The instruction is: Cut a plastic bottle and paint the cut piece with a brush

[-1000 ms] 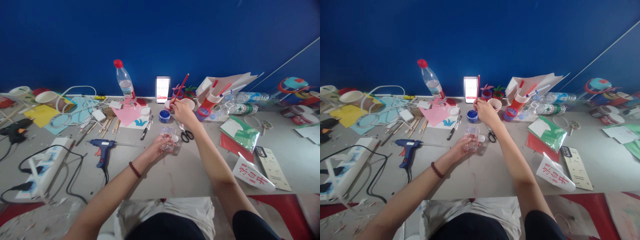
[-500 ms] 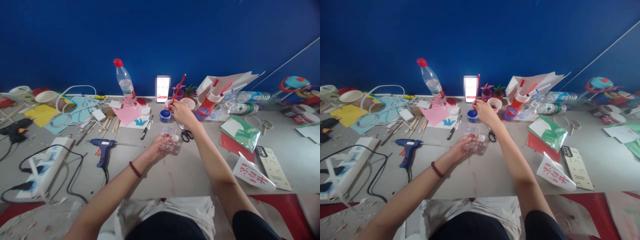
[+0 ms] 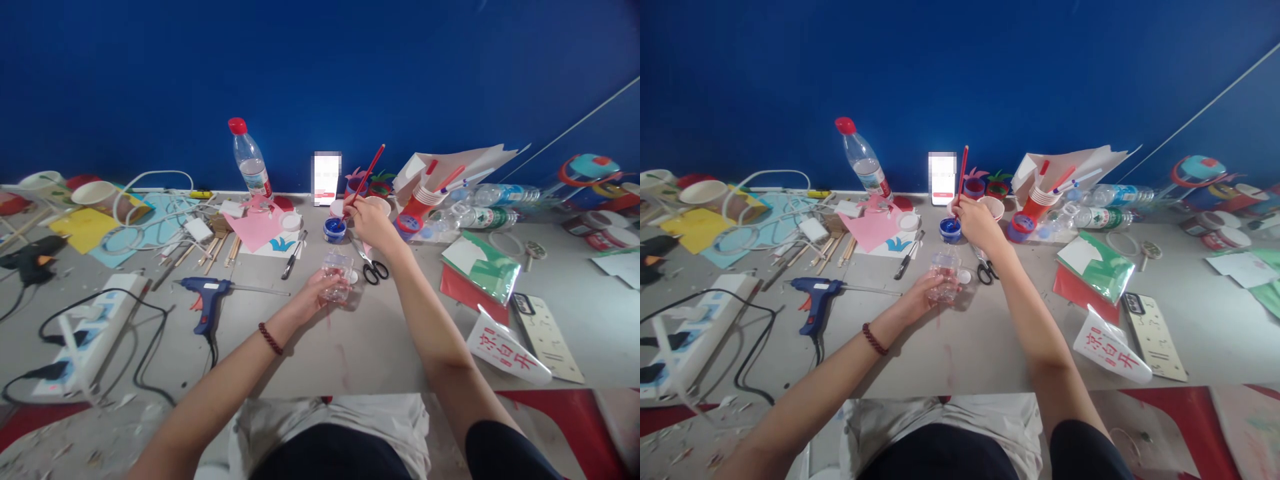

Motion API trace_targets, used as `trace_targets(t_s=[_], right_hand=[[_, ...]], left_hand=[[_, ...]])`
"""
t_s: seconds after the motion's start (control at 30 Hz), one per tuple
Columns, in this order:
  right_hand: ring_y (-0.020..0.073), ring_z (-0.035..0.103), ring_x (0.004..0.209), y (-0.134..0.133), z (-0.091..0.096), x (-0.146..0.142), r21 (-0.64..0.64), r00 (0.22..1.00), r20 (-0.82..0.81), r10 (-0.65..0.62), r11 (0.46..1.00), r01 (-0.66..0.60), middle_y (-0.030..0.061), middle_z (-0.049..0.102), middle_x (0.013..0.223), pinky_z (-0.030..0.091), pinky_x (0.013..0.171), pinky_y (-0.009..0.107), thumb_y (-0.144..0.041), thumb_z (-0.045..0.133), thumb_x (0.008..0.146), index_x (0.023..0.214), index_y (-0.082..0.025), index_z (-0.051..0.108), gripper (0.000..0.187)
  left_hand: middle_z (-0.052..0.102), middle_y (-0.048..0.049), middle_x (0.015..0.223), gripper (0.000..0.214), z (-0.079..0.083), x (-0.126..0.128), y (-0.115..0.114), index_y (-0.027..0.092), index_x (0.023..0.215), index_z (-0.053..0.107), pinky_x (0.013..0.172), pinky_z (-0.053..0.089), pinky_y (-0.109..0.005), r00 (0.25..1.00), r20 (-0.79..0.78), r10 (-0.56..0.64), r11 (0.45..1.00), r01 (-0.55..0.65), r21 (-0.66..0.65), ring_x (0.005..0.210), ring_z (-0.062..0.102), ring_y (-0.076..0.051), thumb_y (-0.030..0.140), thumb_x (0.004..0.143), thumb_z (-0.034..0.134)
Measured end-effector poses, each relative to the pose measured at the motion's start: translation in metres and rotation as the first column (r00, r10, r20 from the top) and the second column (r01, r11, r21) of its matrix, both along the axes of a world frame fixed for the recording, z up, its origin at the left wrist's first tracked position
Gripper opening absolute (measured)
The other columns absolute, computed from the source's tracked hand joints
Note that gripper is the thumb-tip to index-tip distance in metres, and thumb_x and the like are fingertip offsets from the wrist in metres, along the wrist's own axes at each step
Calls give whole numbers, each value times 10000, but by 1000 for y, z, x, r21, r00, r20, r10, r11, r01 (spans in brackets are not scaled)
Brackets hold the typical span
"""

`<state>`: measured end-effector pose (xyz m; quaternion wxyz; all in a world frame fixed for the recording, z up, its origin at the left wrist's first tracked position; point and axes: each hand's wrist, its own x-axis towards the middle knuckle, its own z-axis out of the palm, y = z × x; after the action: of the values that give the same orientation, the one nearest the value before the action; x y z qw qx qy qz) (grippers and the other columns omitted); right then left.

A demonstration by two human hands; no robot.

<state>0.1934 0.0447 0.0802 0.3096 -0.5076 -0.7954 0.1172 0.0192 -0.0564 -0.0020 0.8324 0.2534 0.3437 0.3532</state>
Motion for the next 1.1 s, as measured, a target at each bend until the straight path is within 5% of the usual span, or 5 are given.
trace_targets(t_s=[0.37, 0.57, 0.73, 0.9, 1.1], right_hand=[[182, 674, 796, -14, 19, 7, 11, 948, -293, -124, 991, 133, 59, 701, 920, 535, 775, 360, -257, 411, 995, 901, -220, 572, 189], [176, 717, 840, -29, 33, 15, 80, 766, -642, -2, 994, 70, 33, 693, 937, 598, 702, 335, -480, 511, 987, 967, -248, 561, 238], [188, 731, 872, -56, 37, 18, 56, 664, -745, 65, 998, -35, 15, 709, 902, 630, 734, 325, -516, 665, 901, 968, -265, 577, 275], [196, 743, 871, -88, 20, 22, 20, 574, -818, 42, 999, -44, 9, 736, 929, 647, 737, 337, -474, 717, 871, 968, -270, 587, 261], [208, 756, 885, -109, -25, 24, -39, 507, -860, -47, 999, 26, 31, 762, 966, 648, 802, 398, -397, 701, 896, 964, -248, 586, 199]], left_hand=[[710, -88, 952, 420, 9, -3, -2, 157, 1006, 667, 697, 584, -304, 1000, -21, 9, 1000, -8, 26, 942, 702, -245, 365, 691, 853], [712, -99, 1014, 493, 8, -3, -5, 156, 1100, 657, 778, 584, -356, 998, -14, 56, 993, -55, 103, 1023, 677, -271, 386, 705, 842], [690, -68, 1042, 460, 1, -1, -3, 178, 1117, 631, 902, 552, -411, 989, 14, 147, 979, -147, 139, 1050, 657, -247, 343, 732, 823], [665, -77, 1068, 486, 2, 1, -2, 174, 1101, 619, 888, 551, -406, 976, -35, 217, 969, -211, 124, 1025, 644, -230, 322, 701, 851], [649, -85, 1074, 593, 10, 2, -3, 165, 1127, 597, 813, 574, -385, 971, -124, 203, 973, -186, 133, 966, 653, -223, 361, 644, 880]])
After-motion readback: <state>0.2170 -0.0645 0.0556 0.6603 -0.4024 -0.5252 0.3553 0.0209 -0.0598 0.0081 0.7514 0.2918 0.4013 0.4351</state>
